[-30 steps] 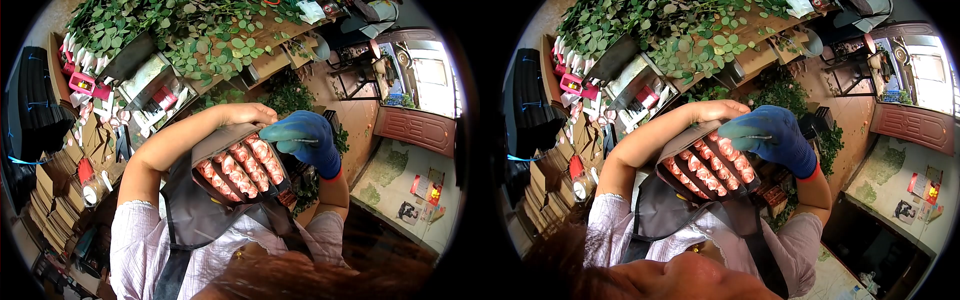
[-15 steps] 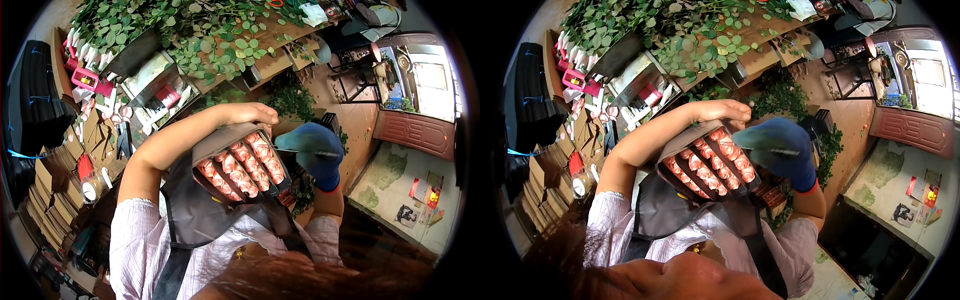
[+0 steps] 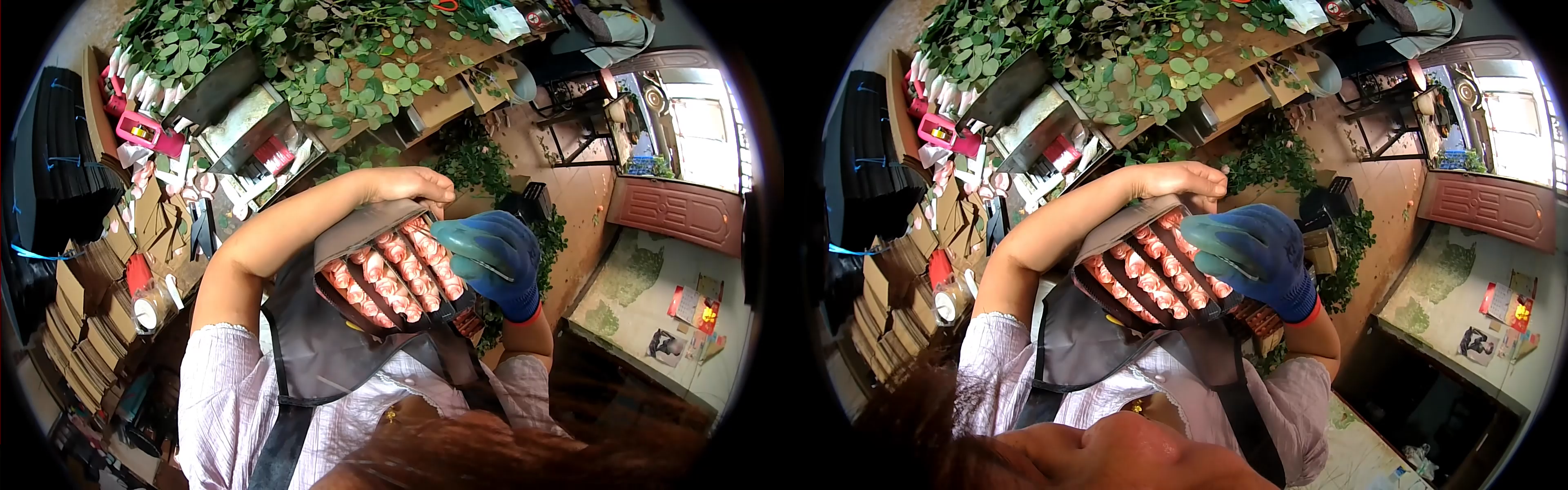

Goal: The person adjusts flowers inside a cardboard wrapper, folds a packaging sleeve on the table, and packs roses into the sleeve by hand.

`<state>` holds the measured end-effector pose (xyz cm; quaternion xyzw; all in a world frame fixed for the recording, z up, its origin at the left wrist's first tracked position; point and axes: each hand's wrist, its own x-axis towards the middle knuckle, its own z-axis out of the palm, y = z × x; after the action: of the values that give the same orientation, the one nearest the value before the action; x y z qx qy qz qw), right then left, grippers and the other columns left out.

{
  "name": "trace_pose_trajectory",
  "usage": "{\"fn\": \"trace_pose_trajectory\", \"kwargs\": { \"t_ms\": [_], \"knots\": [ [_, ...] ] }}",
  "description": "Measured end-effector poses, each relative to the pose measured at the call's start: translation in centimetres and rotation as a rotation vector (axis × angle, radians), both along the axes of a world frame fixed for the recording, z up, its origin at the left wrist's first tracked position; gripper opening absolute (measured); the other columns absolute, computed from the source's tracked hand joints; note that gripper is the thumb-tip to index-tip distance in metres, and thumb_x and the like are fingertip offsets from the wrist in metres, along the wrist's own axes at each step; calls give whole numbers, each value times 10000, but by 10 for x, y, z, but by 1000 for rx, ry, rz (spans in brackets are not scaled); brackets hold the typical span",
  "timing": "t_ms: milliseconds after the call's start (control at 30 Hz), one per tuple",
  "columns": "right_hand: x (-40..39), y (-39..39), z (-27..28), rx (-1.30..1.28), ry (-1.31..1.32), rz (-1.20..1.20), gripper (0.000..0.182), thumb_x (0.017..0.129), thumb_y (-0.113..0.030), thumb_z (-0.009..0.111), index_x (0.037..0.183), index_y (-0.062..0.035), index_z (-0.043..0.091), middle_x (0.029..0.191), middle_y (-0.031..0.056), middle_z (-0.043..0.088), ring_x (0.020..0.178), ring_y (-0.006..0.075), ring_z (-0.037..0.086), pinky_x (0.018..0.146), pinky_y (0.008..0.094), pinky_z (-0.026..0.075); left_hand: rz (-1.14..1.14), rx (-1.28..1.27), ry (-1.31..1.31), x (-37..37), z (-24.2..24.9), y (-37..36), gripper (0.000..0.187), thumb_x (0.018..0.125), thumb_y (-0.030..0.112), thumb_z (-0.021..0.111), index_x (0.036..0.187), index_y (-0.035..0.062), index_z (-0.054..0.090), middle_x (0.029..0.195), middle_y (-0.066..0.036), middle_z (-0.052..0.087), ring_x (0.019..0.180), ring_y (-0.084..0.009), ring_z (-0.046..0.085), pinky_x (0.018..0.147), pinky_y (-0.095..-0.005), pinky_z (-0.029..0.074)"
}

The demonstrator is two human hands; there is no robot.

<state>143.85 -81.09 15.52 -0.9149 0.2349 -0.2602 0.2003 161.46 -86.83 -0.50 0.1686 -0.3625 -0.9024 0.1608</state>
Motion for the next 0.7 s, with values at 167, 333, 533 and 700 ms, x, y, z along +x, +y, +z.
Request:
{"fn": "trace_pose_trajectory", "kwargs": {
  "t_ms": [167, 333, 533, 700],
  "knots": [
    [-1, 2, -1, -7, 12, -8, 352, 760, -204, 803, 1085, -101, 718, 1021, 16, 742, 837, 209, 694, 707, 341, 530, 5, -41, -28, 2, 3, 2, 256, 1019, 283, 569, 830, 111, 556, 745, 46, 551, 708, -44, 484, 651, -228, 411],
    [-1, 5, -6, 102, -111, -21, 259, 794, -156, 774, 1037, -75, 732, 1000, 45, 743, 830, 243, 698, 726, 356, 541, 1, -23, -28, 4, 2, 3, 254, 1018, 282, 565, 839, 103, 559, 806, 20, 624, 710, -51, 505, 645, -232, 426],
    [-13, 8, -18, 286, -556, -412, 226, 965, -200, 616, 995, -10, 735, 1003, 166, 731, 897, 310, 707, 787, 378, 554, 17, 29, 15, 10, 8, 8, 209, 1041, 264, 544, 919, 95, 528, 859, -48, 682, 748, -101, 658, 646, -236, 527],
    [-20, -4, -10, 207, -26, -186, 212, 927, -169, 660, 1060, -21, 731, 1042, 170, 731, 928, 306, 707, 807, 382, 556, 38, -29, 56, 7, -4, 3, 217, 1040, 265, 538, 937, 74, 521, 881, -141, 716, 802, -193, 723, 686, -280, 570]
  ]
}}
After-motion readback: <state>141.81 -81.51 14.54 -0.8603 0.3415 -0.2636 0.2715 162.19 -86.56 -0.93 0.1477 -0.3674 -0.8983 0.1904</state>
